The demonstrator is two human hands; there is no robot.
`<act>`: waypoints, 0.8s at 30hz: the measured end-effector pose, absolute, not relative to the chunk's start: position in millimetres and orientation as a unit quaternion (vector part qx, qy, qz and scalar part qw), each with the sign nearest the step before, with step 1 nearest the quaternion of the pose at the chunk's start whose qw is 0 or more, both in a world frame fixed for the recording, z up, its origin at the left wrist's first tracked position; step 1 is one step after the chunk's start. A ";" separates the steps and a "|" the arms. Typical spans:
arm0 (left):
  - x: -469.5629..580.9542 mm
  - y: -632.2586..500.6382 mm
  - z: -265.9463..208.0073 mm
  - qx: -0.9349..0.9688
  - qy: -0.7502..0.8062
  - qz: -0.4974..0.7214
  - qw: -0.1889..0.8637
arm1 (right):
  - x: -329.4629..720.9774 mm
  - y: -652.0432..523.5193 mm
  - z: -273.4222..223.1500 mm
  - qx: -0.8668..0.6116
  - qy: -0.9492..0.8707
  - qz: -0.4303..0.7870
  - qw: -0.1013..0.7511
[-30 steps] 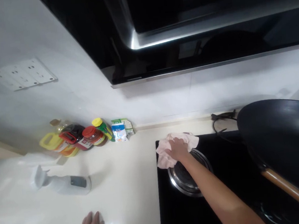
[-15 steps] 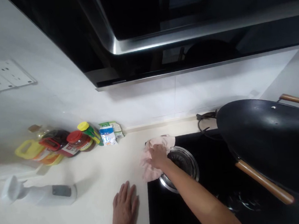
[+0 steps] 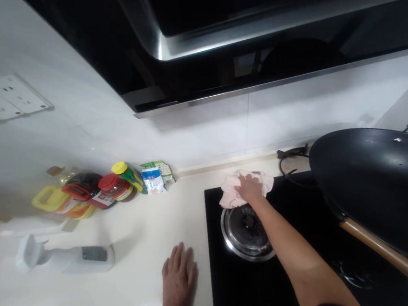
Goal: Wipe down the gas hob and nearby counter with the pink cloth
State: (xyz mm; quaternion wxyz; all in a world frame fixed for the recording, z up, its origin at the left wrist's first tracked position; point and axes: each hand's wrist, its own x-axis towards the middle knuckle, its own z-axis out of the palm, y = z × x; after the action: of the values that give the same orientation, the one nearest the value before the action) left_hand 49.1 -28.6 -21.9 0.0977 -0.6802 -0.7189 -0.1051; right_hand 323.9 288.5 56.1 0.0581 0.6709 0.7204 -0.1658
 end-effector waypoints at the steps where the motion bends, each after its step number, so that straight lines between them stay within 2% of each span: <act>1: 49.6 -28.6 -21.5 -0.679 -0.720 -0.105 0.097 | 323.8 287.2 56.8 0.680 0.712 -0.164 0.060; 5: 50.2 -28.5 -20.9 -0.678 -0.722 -0.102 0.094 | 292.9 272.0 60.5 0.665 0.727 -0.166 0.052; 12: 47.6 -27.4 -21.8 -0.677 -0.724 -0.100 0.092 | 226.0 199.8 59.5 0.534 0.827 -0.177 0.004; 24: 49.9 -26.4 -18.9 -0.678 -0.723 -0.098 0.089 | 268.7 66.5 50.9 0.445 0.878 -0.177 0.003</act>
State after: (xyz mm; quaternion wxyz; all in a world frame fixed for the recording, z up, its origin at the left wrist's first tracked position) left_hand 49.9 -26.4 -18.9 0.0892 -0.6784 -0.7227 -0.0975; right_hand 268.7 66.5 50.9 0.0028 0.4450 0.8779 -0.1769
